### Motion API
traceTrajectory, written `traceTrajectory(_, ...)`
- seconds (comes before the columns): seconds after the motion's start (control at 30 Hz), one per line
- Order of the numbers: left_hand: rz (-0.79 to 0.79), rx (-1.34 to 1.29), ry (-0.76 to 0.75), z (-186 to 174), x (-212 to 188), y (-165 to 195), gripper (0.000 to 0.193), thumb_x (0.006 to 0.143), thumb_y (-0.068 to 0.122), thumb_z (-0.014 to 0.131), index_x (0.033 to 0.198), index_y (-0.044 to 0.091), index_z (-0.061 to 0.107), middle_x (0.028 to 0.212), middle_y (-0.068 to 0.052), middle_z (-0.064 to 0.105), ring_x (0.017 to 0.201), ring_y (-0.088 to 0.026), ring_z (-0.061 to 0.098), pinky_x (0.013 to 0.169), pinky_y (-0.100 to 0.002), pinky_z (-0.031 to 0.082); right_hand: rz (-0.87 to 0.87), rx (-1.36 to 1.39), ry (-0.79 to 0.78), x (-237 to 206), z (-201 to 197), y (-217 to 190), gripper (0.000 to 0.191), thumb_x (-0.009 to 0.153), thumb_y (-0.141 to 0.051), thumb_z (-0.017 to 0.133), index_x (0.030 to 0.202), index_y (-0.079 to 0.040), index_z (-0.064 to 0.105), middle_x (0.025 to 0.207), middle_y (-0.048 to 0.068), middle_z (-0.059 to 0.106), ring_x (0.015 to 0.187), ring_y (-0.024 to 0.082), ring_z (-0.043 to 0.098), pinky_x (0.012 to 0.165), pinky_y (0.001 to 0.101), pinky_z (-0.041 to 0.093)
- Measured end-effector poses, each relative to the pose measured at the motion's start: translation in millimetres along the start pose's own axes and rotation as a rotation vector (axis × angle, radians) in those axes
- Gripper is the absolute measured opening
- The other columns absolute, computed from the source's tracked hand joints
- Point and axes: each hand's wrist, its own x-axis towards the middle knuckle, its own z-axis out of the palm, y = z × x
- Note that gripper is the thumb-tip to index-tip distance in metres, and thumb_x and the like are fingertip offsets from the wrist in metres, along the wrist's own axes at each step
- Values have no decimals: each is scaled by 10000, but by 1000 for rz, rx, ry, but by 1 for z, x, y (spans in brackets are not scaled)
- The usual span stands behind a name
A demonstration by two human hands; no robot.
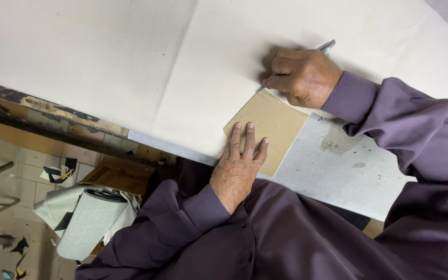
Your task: The person lays a white fabric sheet on a work table, places cardboard pattern pieces on it, and traces around the pattern edges with a marker. They then cut along the traced outlines with scissors, remove the cut fabric pieces, and reposition additional pattern pieces to trace and cut more shapes.
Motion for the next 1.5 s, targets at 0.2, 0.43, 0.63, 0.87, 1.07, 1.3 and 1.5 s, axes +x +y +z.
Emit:
traceTrajectory(0.2, 7, -23, -30, -6, 2, 3, 700, 948, 123, 500, 1597, 122, 239, 1613, -313, 148, 1479, -552, 106, 1186, -523, 290, -14, -53, 1, -3, -20, 14, 282, 767, 75, 718, 1014, -27, 807, 913, 89, 726, 910, 230, 680, 692, 349, 599)
traceTrajectory(0.43, 40, -31, 44, -7, -8, 5, 647, 960, 135, 523, 1571, 87, 317, 1607, -313, 188, 1492, -524, 144, 1197, -491, 305, 114, -136, 50, -25, -31, -23, 242, 829, -41, 776, 1070, -30, 788, 958, 115, 727, 934, 242, 688, 680, 344, 594)
traceTrajectory(0.63, 107, -274, 152, -18, -27, -19, 734, 849, 268, 738, 1487, 43, 455, 1649, -233, 236, 1555, -405, 213, 1256, -454, 321, 829, 231, 482, -72, -2, -177, 339, 886, -152, 826, 1194, -39, 740, 1171, 166, 718, 968, 259, 701, 777, 336, 602)
traceTrajectory(0.87, 98, -338, 260, -19, -37, -27, 866, 751, 381, 891, 1449, 44, 506, 1591, -311, 210, 1453, -489, 260, 1146, -517, 389, 1021, 99, 533, -107, 58, -260, 573, 690, -304, 914, 1197, -82, 766, 1311, 177, 682, 927, 269, 616, 779, 357, 570)
traceTrajectory(1.07, 126, -375, 335, -7, -42, -33, 984, 670, 375, 949, 1497, 130, 475, 1564, -227, 313, 1374, -459, 350, 1102, -544, 443, 980, 62, 609, -112, 72, -277, 526, 739, -297, 887, 1207, -89, 766, 1316, 117, 694, 1019, 260, 626, 848, 343, 575)
traceTrajectory(1.3, 132, -479, 353, 3, -42, -38, 1048, 633, 361, 971, 1507, 141, 435, 1570, -184, 305, 1365, -410, 364, 1088, -513, 468, 1038, 104, 666, -110, 80, -284, 512, 762, -333, 876, 1205, -99, 771, 1317, 106, 707, 1033, 236, 618, 865, 327, 572)
traceTrajectory(1.5, 125, -499, 384, 6, -45, -39, 1025, 648, 360, 978, 1498, 144, 448, 1587, -173, 299, 1380, -396, 373, 1105, -499, 456, 1114, 198, 696, -104, 81, -290, 510, 771, -319, 874, 1216, -98, 760, 1340, 105, 700, 1061, 235, 615, 887, 329, 572)
